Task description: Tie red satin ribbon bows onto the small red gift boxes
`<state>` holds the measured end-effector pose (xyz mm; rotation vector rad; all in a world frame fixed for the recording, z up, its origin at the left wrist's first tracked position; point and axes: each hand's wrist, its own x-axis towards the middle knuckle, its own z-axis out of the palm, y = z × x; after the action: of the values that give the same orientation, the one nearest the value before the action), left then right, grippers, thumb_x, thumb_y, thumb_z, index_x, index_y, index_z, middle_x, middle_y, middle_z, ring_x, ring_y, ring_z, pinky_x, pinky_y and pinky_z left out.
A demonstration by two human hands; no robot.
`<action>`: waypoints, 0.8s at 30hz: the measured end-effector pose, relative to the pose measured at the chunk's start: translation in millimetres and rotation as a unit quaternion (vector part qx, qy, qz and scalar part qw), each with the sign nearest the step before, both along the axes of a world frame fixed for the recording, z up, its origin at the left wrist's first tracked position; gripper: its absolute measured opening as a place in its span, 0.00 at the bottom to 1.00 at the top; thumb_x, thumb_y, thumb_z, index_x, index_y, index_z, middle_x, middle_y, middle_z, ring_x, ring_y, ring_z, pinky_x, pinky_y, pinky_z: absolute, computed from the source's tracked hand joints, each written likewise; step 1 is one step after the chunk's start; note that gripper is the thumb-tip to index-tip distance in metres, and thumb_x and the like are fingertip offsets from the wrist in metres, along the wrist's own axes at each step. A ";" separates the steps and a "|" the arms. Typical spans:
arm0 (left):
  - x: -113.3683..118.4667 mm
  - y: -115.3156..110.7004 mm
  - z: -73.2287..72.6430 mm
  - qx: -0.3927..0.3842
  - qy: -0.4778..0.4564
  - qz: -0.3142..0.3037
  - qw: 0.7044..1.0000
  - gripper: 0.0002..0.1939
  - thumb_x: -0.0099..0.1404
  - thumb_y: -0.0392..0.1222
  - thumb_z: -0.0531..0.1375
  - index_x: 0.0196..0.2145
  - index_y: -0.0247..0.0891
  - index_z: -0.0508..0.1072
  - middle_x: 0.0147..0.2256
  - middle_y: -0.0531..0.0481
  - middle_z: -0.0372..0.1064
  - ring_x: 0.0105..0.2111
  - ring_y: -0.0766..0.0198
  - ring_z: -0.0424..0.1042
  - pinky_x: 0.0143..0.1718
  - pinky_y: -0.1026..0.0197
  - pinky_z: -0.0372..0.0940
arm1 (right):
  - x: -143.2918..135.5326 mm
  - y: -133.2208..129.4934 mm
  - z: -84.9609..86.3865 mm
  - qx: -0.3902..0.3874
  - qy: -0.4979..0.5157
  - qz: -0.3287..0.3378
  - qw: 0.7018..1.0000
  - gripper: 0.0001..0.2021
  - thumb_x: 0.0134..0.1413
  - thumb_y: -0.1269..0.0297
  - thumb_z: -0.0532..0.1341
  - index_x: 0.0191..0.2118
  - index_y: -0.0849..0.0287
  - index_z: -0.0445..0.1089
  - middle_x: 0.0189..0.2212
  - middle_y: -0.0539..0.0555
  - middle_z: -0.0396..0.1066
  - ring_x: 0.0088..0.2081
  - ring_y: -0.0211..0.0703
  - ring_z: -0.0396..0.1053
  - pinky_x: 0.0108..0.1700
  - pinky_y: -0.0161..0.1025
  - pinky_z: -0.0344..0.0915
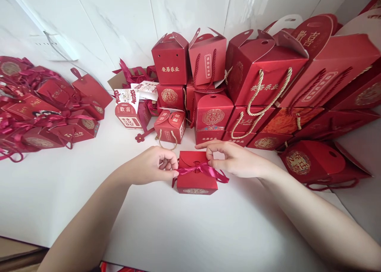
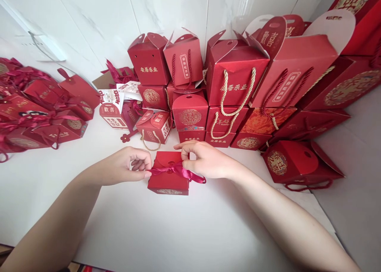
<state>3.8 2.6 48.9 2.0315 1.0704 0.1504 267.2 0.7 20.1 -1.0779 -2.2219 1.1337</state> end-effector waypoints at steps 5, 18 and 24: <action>-2.0 4.0 -4.3 -0.019 0.004 -0.007 1.000 0.08 0.60 0.42 0.59 0.27 0.37 0.68 0.23 0.55 0.60 0.24 0.69 0.60 0.24 0.66 0.56 | 0.2 -0.4 0.9 0.033 -0.038 -0.020 0.999 0.04 0.51 0.70 0.59 0.28 0.56 0.67 0.44 0.54 0.74 0.50 0.52 0.69 0.50 0.44 0.63; -9.4 7.0 0.0 -0.074 0.070 -0.017 0.995 0.20 0.58 0.59 0.62 0.28 0.37 0.68 0.24 0.56 0.58 0.24 0.68 0.57 0.24 0.65 0.53 | -16.4 -15.3 -0.7 0.147 0.058 -0.024 0.987 0.08 0.61 0.57 0.59 0.36 0.56 0.68 0.56 0.56 0.64 0.57 0.47 0.62 0.58 0.44 0.58; 3.3 1.4 -6.3 0.069 -0.014 0.044 0.997 0.17 0.58 0.57 0.63 0.38 0.41 0.71 0.27 0.56 0.56 0.27 0.67 0.57 0.27 0.64 0.54 | -30.0 -18.8 -14.9 0.201 0.039 -0.021 0.979 0.03 0.60 0.64 0.60 0.38 0.57 0.68 0.55 0.57 0.65 0.56 0.48 0.62 0.57 0.46 0.59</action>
<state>7.1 4.0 42.6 2.0994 1.1591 0.3052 237.1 -18.1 5.2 -0.8870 -2.2255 0.6532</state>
